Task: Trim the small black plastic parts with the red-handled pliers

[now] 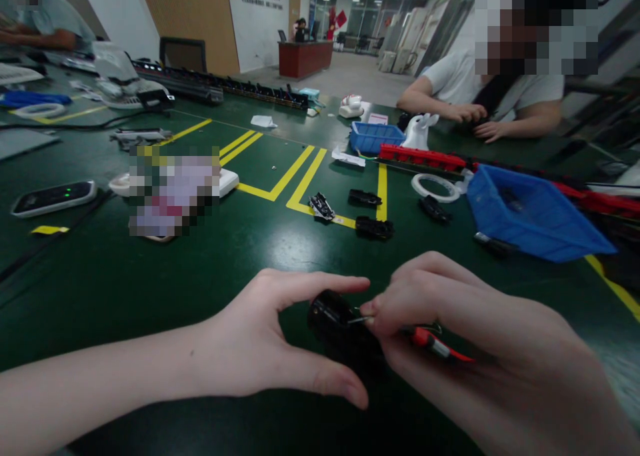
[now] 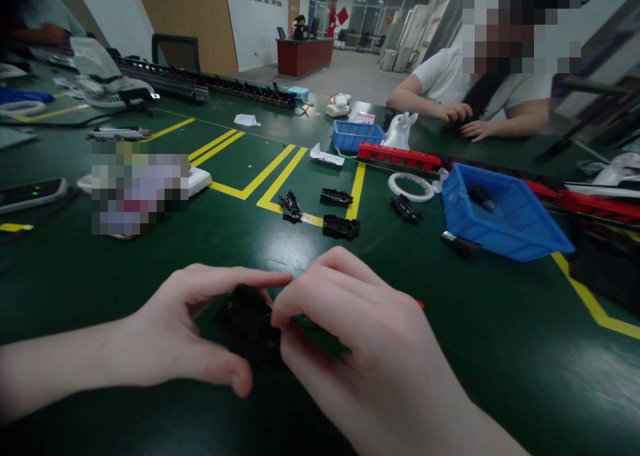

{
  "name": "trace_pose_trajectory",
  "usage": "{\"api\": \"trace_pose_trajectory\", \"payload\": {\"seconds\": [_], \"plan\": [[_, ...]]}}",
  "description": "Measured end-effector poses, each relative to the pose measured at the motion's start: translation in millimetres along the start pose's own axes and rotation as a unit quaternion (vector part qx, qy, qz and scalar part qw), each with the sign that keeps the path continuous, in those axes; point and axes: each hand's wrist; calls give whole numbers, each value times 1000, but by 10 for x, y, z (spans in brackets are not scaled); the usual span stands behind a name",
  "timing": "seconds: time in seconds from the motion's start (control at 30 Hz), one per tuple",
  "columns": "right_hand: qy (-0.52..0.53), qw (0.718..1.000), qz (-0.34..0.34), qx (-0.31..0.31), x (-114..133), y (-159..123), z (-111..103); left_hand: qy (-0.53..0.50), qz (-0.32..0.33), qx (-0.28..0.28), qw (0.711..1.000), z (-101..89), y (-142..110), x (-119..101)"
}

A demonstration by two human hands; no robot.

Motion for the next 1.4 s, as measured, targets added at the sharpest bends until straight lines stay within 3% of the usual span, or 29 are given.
{"api": "trace_pose_trajectory", "payload": {"seconds": [0.37, 0.6, 0.8, 1.0, 1.17, 1.4], "plan": [[10, 1000, -26, -5, 40, 6, 18, -31, -45, 27, 998, 16, 6, -18], [49, 996, 60, 32, 68, 58, -50, -88, -78, 59, 991, -7, 3, -2], [44, 997, 49, 36, 38, 42, -50, -119, -101, 69, 985, -23, 14, 20], [34, 996, -8, 81, 41, 46, -57, -88, -134, 94, 983, 7, 24, -3], [41, 984, 47, 165, 29, 99, -109, -85, -138, 90, 983, 76, 14, 5], [38, 985, 52, 161, -107, 145, -52, -4, -93, 81, 992, 71, 102, 101]]}}
Point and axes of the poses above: each hand's wrist, its own y-axis towards the middle knuckle, its own z-axis out of the palm, x = y × z, and after that the axes turned 15 degrees about -x, right-handed
